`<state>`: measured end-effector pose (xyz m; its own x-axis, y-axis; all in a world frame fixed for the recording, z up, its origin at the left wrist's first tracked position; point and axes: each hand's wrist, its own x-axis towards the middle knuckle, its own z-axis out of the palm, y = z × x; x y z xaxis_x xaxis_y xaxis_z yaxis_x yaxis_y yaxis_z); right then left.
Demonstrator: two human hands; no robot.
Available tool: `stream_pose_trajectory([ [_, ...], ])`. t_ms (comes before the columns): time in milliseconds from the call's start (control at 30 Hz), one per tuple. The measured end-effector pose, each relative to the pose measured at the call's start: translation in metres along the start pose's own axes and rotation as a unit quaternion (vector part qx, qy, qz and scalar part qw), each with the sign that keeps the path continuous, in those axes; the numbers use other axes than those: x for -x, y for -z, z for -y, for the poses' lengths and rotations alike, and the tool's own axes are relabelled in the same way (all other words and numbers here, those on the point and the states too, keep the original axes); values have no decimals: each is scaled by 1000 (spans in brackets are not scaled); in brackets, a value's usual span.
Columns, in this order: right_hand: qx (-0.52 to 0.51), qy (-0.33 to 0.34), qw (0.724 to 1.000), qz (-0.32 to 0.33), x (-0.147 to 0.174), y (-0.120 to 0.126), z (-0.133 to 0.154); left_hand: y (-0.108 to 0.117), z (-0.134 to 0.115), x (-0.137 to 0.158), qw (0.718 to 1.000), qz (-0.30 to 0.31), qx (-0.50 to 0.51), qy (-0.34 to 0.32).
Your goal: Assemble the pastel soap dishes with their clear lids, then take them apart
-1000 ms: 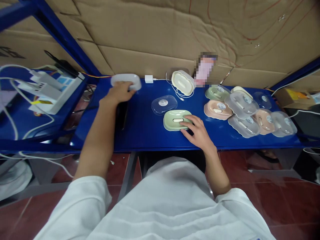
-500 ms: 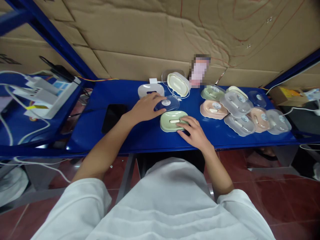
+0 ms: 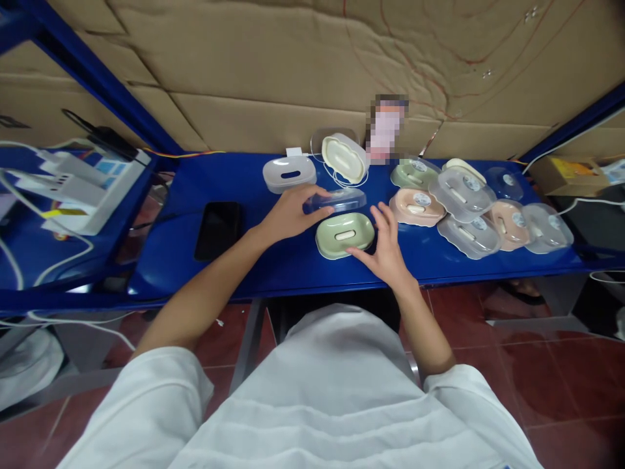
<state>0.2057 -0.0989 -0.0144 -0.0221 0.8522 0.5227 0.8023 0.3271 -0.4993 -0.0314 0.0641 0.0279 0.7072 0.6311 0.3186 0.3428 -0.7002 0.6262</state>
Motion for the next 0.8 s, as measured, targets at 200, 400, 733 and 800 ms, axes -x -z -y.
stream_pose_trajectory([
  [200, 19, 9, 995, 95, -4, 2, -3, 6, -31, 9, 986, 135, -39, -94],
  [400, 15, 21, 992, 121, -2, 0, -6, -14, -30, 15, 975, 125, -136, -125],
  [733, -9, -5, 993, 114, -2, -2, -6, -27, -20, 16, 968, 153, -138, -142],
  [800, -11, -10, 993, 115, -2, -2, -5, -27, -15, 15, 970, 147, -135, -140],
])
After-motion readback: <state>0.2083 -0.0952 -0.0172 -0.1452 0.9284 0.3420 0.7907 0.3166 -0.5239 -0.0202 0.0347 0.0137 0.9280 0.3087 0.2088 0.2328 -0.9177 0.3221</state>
